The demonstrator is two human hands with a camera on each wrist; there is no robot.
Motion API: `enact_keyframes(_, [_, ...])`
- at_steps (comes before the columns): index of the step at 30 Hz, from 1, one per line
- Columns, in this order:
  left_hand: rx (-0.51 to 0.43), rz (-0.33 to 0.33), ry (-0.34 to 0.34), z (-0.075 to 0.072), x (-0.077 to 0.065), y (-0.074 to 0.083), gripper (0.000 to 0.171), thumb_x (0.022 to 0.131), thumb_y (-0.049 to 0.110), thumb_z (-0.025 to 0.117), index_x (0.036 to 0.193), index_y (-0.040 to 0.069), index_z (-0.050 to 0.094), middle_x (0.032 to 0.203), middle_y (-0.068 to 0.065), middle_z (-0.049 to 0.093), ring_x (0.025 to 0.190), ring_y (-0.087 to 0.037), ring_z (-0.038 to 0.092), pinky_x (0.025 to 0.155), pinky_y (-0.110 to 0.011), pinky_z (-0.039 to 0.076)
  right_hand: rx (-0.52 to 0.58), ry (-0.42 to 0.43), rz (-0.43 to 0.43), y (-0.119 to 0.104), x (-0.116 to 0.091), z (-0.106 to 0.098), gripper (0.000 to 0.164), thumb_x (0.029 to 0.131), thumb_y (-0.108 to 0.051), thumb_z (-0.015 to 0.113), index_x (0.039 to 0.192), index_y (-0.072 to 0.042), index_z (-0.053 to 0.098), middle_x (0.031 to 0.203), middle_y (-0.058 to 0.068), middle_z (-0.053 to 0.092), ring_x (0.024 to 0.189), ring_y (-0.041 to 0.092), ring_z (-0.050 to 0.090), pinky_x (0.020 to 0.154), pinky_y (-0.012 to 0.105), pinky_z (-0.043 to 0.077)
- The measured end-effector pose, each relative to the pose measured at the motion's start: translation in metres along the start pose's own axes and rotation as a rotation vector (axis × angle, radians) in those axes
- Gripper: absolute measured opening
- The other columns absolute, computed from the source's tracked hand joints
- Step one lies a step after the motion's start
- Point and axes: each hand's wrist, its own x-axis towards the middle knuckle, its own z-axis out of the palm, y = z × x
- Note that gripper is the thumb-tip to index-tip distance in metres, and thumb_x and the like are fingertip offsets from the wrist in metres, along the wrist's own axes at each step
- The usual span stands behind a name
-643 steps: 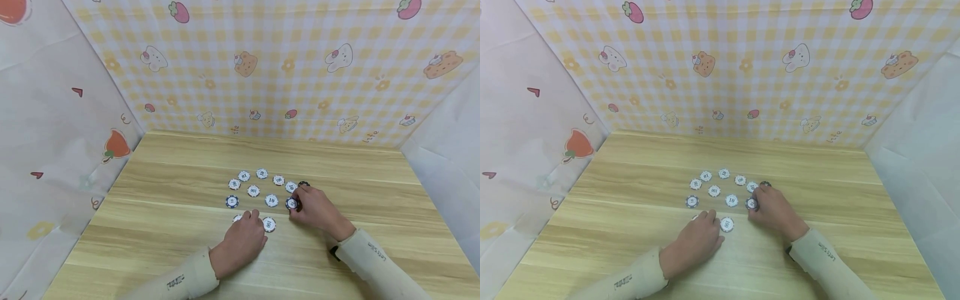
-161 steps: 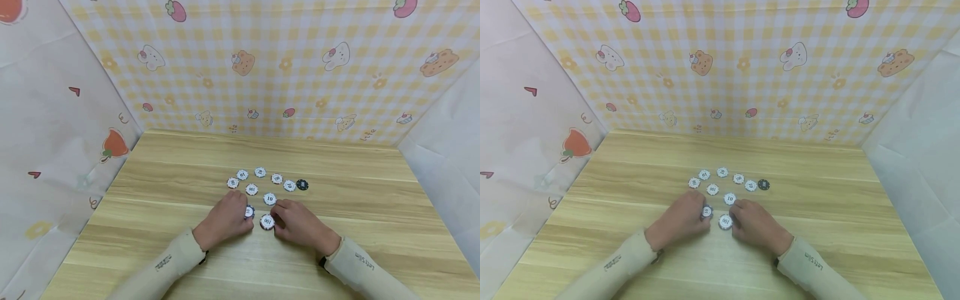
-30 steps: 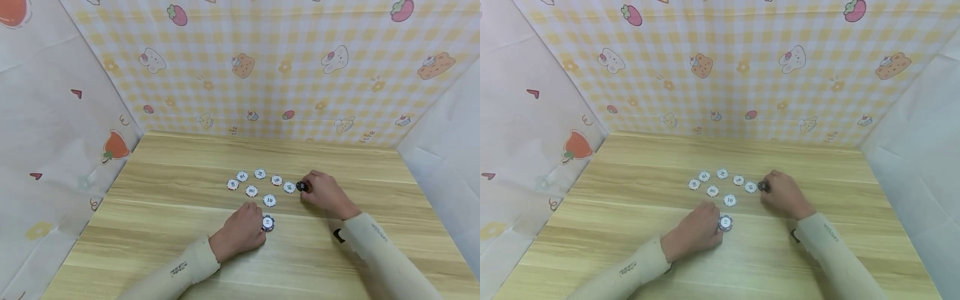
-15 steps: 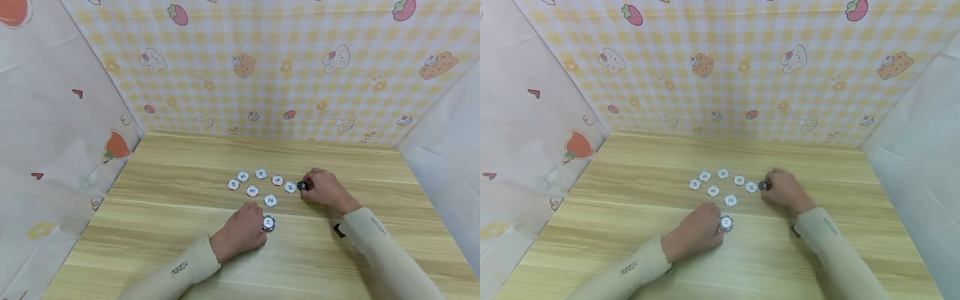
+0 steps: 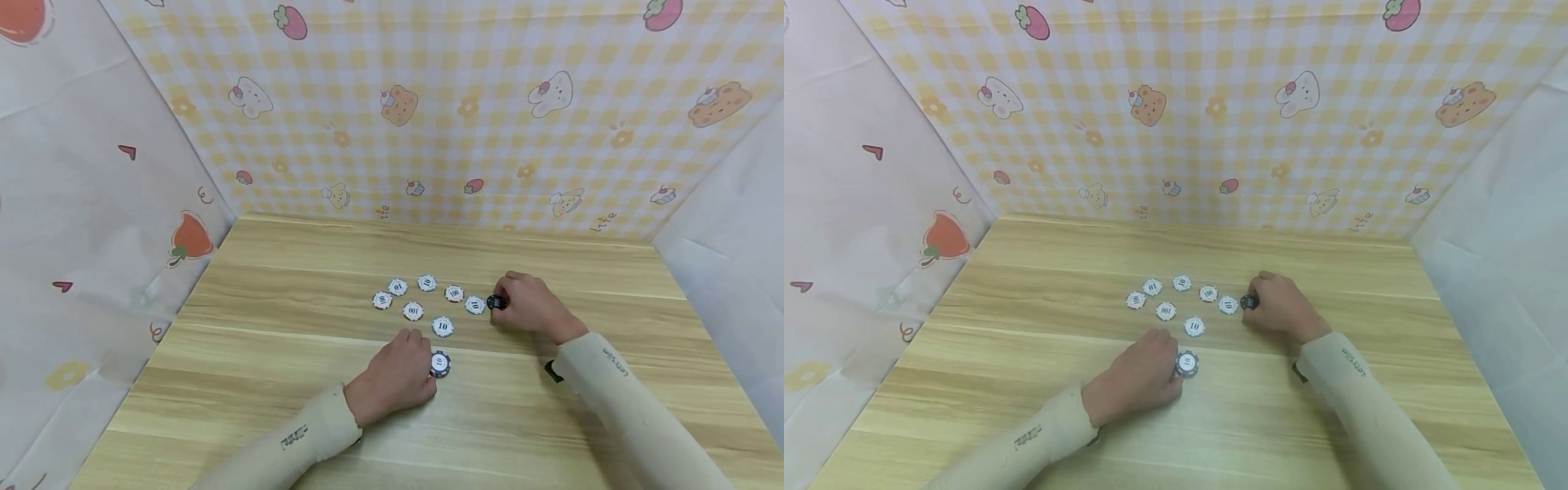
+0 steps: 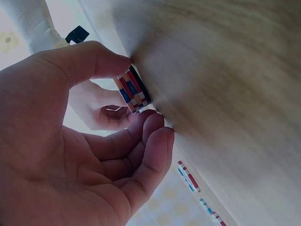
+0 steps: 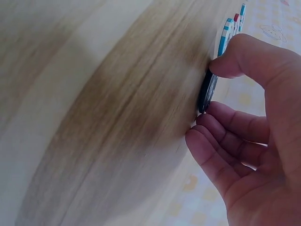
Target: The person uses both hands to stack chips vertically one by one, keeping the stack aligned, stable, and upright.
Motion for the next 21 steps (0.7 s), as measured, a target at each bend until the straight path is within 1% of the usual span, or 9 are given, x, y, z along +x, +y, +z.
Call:
enact_keyframes(5, [-0.001,-0.005,-0.016,-0.001,0.001,0.001,0.029,0.094,0.028,0.073,0.098,-0.001,0.072,0.086,-0.007,0.060,0.077,-0.017,0.048,0.071,-0.029,0.046,0.000,-0.009,0.019,0.000,0.000,0.000,0.025,0.084,-0.023,0.082,0.098,-0.004,0.072,0.091,0.003,0.063,0.076,0.020,0.057,0.071,0.039,0.052])
enact_keyframes(12, [0.000,-0.010,-0.030,-0.001,0.001,0.001,0.030,0.094,0.029,0.073,0.097,-0.001,0.071,0.086,-0.006,0.059,0.078,-0.017,0.049,0.074,-0.030,0.047,0.030,0.010,0.022,-0.001,-0.004,0.002,0.030,0.086,-0.022,0.083,0.105,-0.002,0.074,0.093,0.003,0.067,0.077,0.020,0.060,0.071,0.040,0.053])
enact_keyframes(17, [0.007,-0.005,-0.028,-0.002,0.000,0.001,0.031,0.094,0.030,0.073,0.098,-0.001,0.071,0.086,-0.006,0.059,0.078,-0.018,0.049,0.075,-0.031,0.047,0.008,0.032,0.001,-0.004,-0.009,0.004,0.033,0.087,-0.023,0.083,0.109,0.000,0.076,0.096,0.005,0.069,0.080,0.020,0.060,0.074,0.042,0.055])
enact_keyframes(21, [0.009,-0.002,-0.019,-0.002,0.000,0.001,0.030,0.094,0.029,0.073,0.097,-0.001,0.071,0.085,-0.006,0.059,0.078,-0.018,0.049,0.074,-0.031,0.047,-0.016,0.063,-0.032,-0.007,-0.013,0.005,0.033,0.088,-0.025,0.083,0.108,0.001,0.076,0.093,0.003,0.068,0.077,0.018,0.058,0.071,0.040,0.054])
